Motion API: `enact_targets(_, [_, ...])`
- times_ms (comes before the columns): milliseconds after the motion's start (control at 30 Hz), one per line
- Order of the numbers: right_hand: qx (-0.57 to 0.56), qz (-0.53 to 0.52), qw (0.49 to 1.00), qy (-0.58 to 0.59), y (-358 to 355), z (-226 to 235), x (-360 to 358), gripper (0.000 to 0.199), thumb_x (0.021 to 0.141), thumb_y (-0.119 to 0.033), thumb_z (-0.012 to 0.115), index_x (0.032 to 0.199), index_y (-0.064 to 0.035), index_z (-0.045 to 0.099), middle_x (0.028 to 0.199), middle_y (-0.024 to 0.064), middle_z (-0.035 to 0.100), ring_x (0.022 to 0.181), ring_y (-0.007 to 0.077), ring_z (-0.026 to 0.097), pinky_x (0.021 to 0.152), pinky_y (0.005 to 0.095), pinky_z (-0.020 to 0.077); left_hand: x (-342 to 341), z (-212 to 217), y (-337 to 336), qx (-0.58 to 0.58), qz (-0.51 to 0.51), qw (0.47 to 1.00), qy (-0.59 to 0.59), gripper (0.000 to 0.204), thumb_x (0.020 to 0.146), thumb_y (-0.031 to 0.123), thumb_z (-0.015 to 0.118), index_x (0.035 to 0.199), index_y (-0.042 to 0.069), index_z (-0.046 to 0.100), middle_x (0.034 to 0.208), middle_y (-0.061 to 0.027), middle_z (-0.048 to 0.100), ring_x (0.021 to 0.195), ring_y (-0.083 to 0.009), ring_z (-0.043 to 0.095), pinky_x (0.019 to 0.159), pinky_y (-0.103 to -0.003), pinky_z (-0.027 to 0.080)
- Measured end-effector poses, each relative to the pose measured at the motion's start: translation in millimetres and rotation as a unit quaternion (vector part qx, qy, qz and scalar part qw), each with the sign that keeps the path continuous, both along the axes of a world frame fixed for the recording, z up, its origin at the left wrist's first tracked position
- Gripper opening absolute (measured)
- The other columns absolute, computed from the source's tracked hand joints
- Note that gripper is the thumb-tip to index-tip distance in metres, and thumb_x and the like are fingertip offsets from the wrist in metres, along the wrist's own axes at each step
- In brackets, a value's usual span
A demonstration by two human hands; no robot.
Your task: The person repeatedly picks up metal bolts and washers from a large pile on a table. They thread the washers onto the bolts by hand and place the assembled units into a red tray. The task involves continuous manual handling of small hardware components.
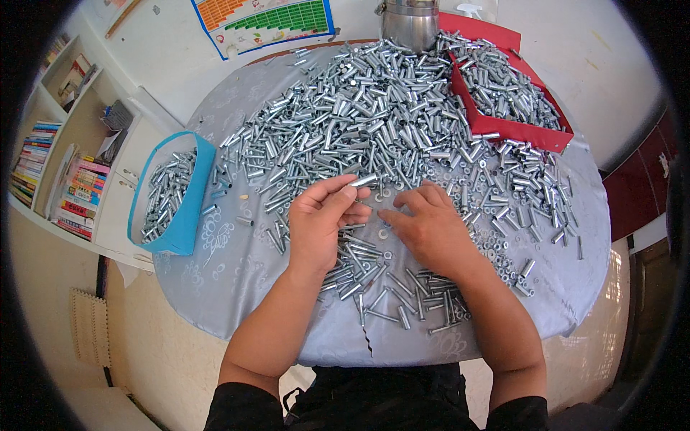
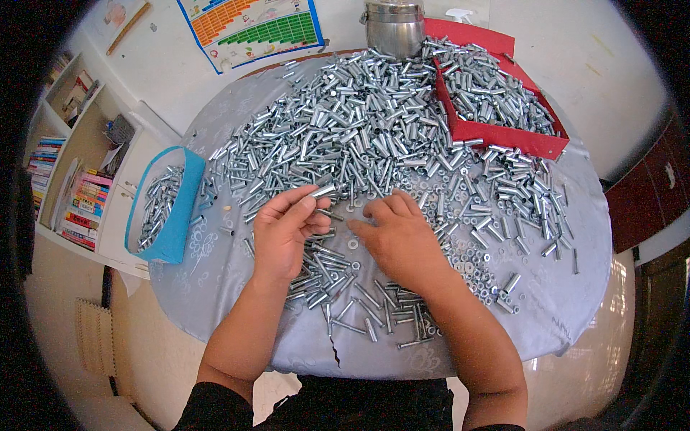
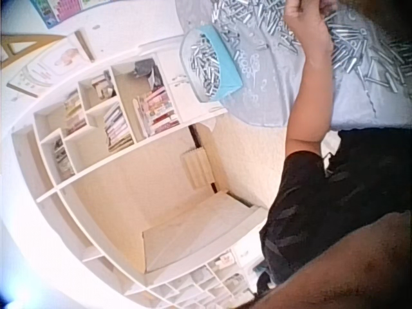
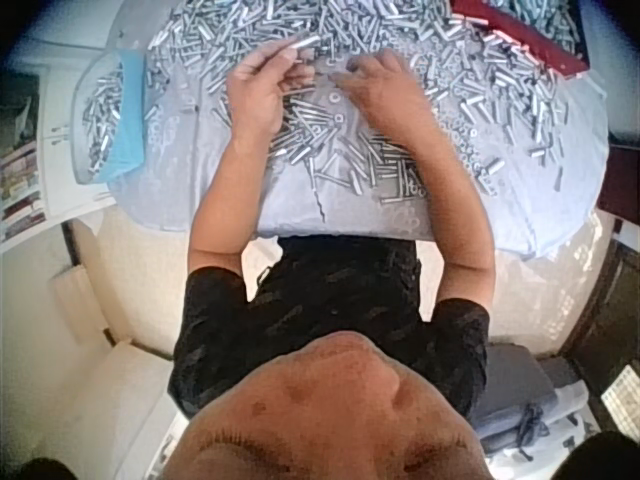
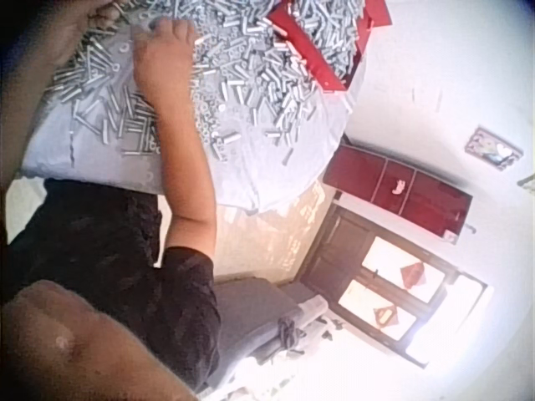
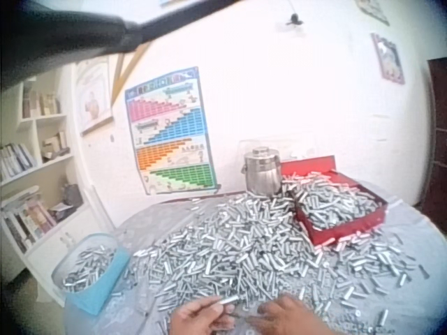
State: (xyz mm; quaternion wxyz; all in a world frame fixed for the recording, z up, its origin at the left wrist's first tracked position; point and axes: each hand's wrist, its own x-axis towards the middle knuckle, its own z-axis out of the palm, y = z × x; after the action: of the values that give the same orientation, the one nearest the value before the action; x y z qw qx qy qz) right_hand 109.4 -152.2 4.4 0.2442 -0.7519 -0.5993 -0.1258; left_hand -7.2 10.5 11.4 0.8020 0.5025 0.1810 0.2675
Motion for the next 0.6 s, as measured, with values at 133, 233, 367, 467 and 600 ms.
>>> enact_targets(133, [-0.034,0.000,0.999,-0.021,-1,4,1,0.019,0.073,-0.019,0.066,0.091,-0.0126,0.071,0.092,0.0048,0.058,0.097,0.0270,0.053,0.093,0.0388,0.0412,0,1,-3,0.010,-0.011,1.000,0.014,0.022,0.091,0.005,0.059,0.111,-0.004,0.062,0.094,-0.0152,0.069,0.071,-0.0175,0.068,0.064,-0.031,0.058])
enact_targets(233, [-0.043,-0.003,0.999,0.012,-3,6,0,0.013,0.074,-0.019,0.067,0.084,-0.0119,0.069,0.090,0.0047,0.058,0.093,0.0259,0.053,0.091,0.0382,0.0417,1,0,-7,0.022,-0.022,0.999,0.024,0.022,0.091,0.006,0.059,0.111,-0.004,0.062,0.094,-0.0150,0.070,0.071,-0.0172,0.068,0.065,-0.030,0.057])
enact_targets(367, [-0.035,0.012,0.999,0.035,-4,3,1,0.010,0.075,-0.018,0.068,0.082,-0.0109,0.068,0.090,0.0042,0.057,0.092,0.0247,0.053,0.089,0.0379,0.0420,1,-2,-10,0.032,-0.037,0.999,0.020,0.022,0.091,0.005,0.058,0.111,-0.003,0.063,0.094,-0.0148,0.070,0.072,-0.0169,0.068,0.065,-0.029,0.057])
enact_targets(467, [-0.032,0.013,0.998,0.050,-5,2,2,0.014,0.074,-0.017,0.068,0.086,-0.0092,0.068,0.087,0.0061,0.058,0.088,0.0276,0.054,0.087,0.0410,0.0431,1,-1,-11,0.032,-0.043,0.998,0.028,0.022,0.090,0.005,0.059,0.111,-0.003,0.063,0.094,-0.0147,0.070,0.072,-0.0169,0.068,0.065,-0.029,0.057])
enact_targets(600, [0.049,-0.050,0.969,0.237,-11,4,8,0.018,0.079,-0.011,0.069,0.096,-0.0040,0.066,0.086,0.0082,0.063,0.084,0.0234,0.060,0.083,0.0359,0.0466,1,-2,-12,0.041,-0.056,0.997,0.033,0.023,0.090,0.005,0.059,0.111,-0.003,0.063,0.094,-0.0148,0.070,0.072,-0.0167,0.068,0.064,-0.028,0.057])
